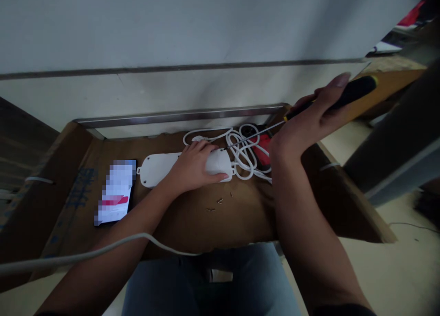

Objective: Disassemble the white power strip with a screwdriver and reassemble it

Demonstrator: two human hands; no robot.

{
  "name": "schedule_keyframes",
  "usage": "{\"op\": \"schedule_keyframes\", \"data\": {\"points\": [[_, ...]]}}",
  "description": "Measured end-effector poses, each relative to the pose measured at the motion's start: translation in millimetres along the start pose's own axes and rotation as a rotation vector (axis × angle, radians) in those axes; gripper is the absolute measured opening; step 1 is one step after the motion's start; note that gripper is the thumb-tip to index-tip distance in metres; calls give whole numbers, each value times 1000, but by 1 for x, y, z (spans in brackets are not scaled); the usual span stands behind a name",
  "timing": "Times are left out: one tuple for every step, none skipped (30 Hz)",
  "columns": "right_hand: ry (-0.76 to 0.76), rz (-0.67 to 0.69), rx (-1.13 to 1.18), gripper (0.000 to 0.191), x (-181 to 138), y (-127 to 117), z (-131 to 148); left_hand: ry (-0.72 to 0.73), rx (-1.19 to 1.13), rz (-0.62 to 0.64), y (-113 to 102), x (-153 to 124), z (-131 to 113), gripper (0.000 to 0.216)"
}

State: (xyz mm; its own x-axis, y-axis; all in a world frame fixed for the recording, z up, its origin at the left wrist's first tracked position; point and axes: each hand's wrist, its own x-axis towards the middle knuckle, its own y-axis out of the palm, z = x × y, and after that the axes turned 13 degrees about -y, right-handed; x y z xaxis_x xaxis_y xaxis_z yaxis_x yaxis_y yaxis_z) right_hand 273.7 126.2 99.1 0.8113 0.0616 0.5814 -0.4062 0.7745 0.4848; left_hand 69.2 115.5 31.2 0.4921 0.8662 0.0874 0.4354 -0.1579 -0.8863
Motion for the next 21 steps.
{"op": "schedule_keyframes", "data": {"points": [[-3, -2, 7, 42, 0, 1, -1, 2, -1, -2, 0, 0, 0, 75], [-5, -2, 23, 40, -1, 1, -1, 2, 0, 0, -1, 0, -1, 75], [-6, -1, 43, 38, -1, 3, -1, 1, 1, 7, -1, 0, -1, 75], [-3, 7, 63, 36, -2, 5, -1, 1, 2, 14, -1, 0, -1, 75], [4, 22, 76, 35, -3, 7, 0, 1, 1, 21, -1, 1, -1, 76], [12, 41, 82, 33, -5, 9, 3, 2, -2, 25, -1, 1, 0, 77], [13, 69, 85, 30, -7, 11, 7, 6, -9, 24, -1, 1, 0, 77], [3, 106, 88, 26, -10, 14, 11, 12, -16, 20, 0, 1, 1, 77], [-19, 156, 97, 20, -13, 16, 18, 17, -21, 14, 0, 1, 2, 77], [-52, 207, 115, 13, -16, 19, 24, 23, -22, 8, 1, 1, 2, 78], [-90, 265, 143, 8, -20, 22, 31, 26, -20, 4, 1, 1, 2, 78], [-126, 333, 168, 9, -25, 25, 38, 27, -15, 1, 1, 0, 2, 78], [-151, 383, 186, 14, -28, 28, 44, 24, -11, 0, 1, 0, 2, 78], [-159, 436, 196, 18, -32, 31, 49, 20, -8, 1, 1, 0, 2, 79], [-158, 473, 198, 19, -34, 34, 53, 12, -8, 6, 1, -1, 2, 79], [-150, 497, 195, 18, -35, 37, 56, 5, -10, 13, 1, -1, 1, 79], [-143, 517, 193, 14, -35, 40, 57, 0, -12, 19, 1, -1, 1, 79], [-147, 522, 201, 9, -34, 43, 57, -2, -12, 23, 1, -1, 1, 79], [-130, 527, 219, 9, -31, 46, 57, -3, -9, 25, 1, -1, 1, 80], [-41, 514, 236, 13, -28, 49, 55, -4, -5, 24, 1, -1, 1, 80], [60, 503, 269, 19, -25, 52, 53, -6, 1, 21, 2, -2, 1, 80]]}}
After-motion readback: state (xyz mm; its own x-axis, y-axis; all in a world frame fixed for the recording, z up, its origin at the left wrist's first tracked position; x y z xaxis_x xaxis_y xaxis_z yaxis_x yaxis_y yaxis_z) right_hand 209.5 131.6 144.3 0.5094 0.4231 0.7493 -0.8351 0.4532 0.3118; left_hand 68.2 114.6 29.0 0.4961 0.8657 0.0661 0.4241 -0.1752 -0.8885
